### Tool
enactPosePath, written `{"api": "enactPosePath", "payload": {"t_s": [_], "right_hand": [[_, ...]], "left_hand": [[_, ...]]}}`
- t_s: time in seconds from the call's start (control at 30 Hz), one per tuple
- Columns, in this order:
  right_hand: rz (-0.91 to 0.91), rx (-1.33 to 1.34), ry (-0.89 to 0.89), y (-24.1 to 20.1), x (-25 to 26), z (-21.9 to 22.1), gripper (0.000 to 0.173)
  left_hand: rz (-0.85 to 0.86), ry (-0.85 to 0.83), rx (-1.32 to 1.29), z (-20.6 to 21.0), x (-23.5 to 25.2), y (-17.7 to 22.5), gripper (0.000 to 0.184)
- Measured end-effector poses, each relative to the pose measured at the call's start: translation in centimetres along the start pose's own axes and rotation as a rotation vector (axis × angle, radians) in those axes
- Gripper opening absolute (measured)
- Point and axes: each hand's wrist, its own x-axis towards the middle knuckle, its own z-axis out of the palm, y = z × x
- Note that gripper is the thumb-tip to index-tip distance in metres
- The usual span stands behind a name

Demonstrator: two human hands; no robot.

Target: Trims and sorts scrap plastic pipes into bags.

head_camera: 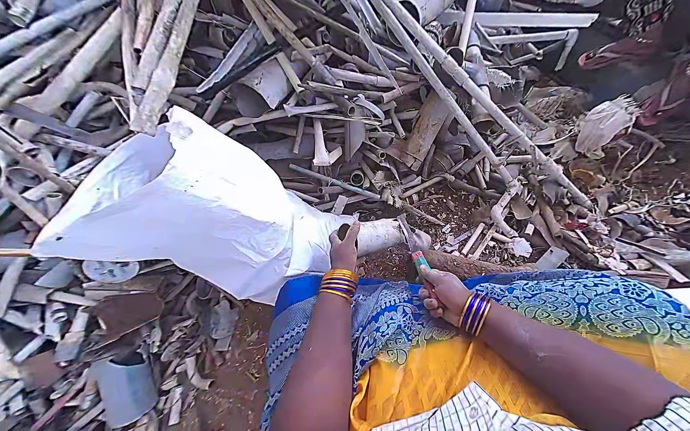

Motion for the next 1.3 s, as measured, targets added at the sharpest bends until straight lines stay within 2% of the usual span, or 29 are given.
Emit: {"api": "enactPosePath", "payload": {"t_s": [0.07,0.17,0.3,0.43,0.47,0.57,0.6,0.7,0.83,0.93,1.07,1.17,1.2,1.3], "right_hand": [[-0.040,0.020,0.012,0.8,0.0,0.3,0.035],[0.016,-0.019,-0.095,1.4,-0.2,0.4,0.034],[0.047,-0.042,-0.154,1.1,-0.1,0.4,0.033],[-0.009,-0.226,-0.362,1.1,-1.7,0.2,0.028],[-0.021,-0.236,-0.350,1.1,-1.7,0.1,0.028],[0.006,-0.107,-0.147,0.9,-0.6,0.2,0.032],[0.012,-0.096,-0.141,0.7,-0.7,0.1,0.033],[-0.004,-0.166,-0.275,0.4,-1.7,-0.3,0.030],[0.022,-0.082,-0.142,0.8,-1.1,-0.1,0.032],[0.011,-0.151,-0.299,0.8,-1.7,-0.4,0.031],[0.018,-0.112,-0.169,1.0,-1.0,-0.2,0.032],[0.011,-0.182,-0.293,0.7,-1.8,-0.4,0.031],[0.010,-0.174,-0.284,0.5,-1.8,-0.5,0.031],[0.024,-0.076,-0.154,0.5,-1.2,-0.3,0.033]], "left_hand": [[0.015,0.009,0.015,0.4,0.1,0.1,0.066],[0.010,0.032,0.030,0.4,0.2,0.1,0.069],[-0.030,0.060,0.059,0.6,0.2,0.5,0.074],[-0.037,0.095,0.062,0.6,0.5,0.5,0.071],[-0.035,0.092,0.061,0.6,0.5,0.5,0.072],[-0.004,0.091,0.070,0.9,0.4,0.4,0.072],[0.008,0.091,0.078,1.0,0.4,0.4,0.071],[0.044,0.065,0.106,0.8,0.8,0.1,0.066],[0.060,0.064,0.103,1.0,0.4,0.1,0.064],[0.054,0.071,0.105,0.9,0.3,0.1,0.064],[0.067,0.062,0.116,0.9,0.4,-0.1,0.065],[0.073,0.057,0.104,0.8,0.4,-0.1,0.062],[0.070,0.053,0.096,0.7,0.4,-0.2,0.062],[0.090,0.039,0.109,0.7,0.6,-0.2,0.058]]}}
